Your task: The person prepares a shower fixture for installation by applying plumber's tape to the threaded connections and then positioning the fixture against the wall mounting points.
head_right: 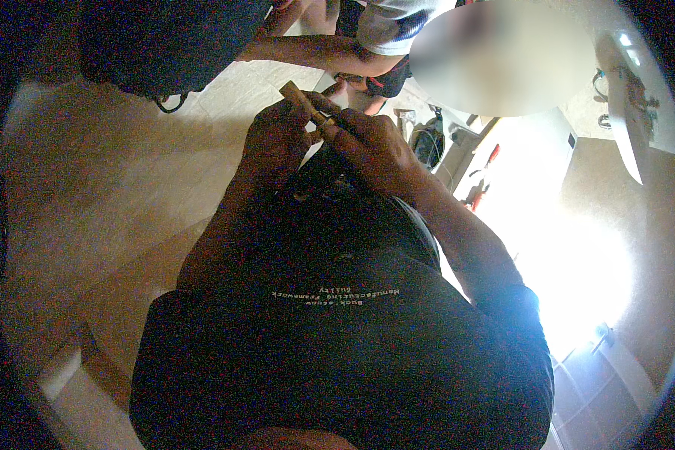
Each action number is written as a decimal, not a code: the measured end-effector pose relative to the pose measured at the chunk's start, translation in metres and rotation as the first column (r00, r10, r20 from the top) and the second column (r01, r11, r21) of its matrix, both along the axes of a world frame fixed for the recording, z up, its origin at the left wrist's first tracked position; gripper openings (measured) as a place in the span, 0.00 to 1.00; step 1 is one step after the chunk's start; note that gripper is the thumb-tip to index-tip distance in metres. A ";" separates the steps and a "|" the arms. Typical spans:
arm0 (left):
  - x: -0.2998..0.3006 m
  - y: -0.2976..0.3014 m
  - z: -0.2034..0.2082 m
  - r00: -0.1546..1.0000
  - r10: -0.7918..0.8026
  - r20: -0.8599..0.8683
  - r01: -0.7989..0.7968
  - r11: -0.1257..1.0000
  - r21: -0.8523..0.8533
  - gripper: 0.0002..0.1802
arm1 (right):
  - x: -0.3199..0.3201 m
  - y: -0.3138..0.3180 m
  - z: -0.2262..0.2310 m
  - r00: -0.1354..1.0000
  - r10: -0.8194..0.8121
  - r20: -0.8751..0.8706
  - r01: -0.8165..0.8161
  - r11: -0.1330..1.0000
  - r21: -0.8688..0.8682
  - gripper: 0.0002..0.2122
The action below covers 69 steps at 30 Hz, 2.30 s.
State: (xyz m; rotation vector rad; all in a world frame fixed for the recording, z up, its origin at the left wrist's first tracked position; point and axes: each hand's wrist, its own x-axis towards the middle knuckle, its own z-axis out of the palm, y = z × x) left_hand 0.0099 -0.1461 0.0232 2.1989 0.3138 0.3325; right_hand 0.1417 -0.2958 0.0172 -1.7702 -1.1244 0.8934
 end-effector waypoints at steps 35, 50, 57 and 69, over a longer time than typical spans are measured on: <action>-0.018 -0.005 -0.030 0.949 0.316 -0.013 -0.198 0.561 -0.803 0.21 | -0.008 0.011 -0.001 0.922 0.115 -0.370 -0.147 0.987 -0.060 0.27; -0.021 -0.096 0.005 0.781 0.610 0.133 -0.074 0.303 -0.950 0.29 | 0.029 -0.028 -0.011 0.746 0.286 -0.601 -0.414 0.907 -0.082 0.24; -0.029 -0.098 -0.009 0.727 0.668 0.157 0.090 0.133 -0.987 0.27 | 0.023 -0.038 0.001 0.723 0.374 -0.580 -0.499 0.864 -0.066 0.28; -0.075 -0.031 -0.041 0.570 0.819 -0.066 -0.123 0.006 -0.992 0.30 | -0.001 0.004 -0.005 0.795 0.154 -0.586 -0.231 0.971 -0.058 0.17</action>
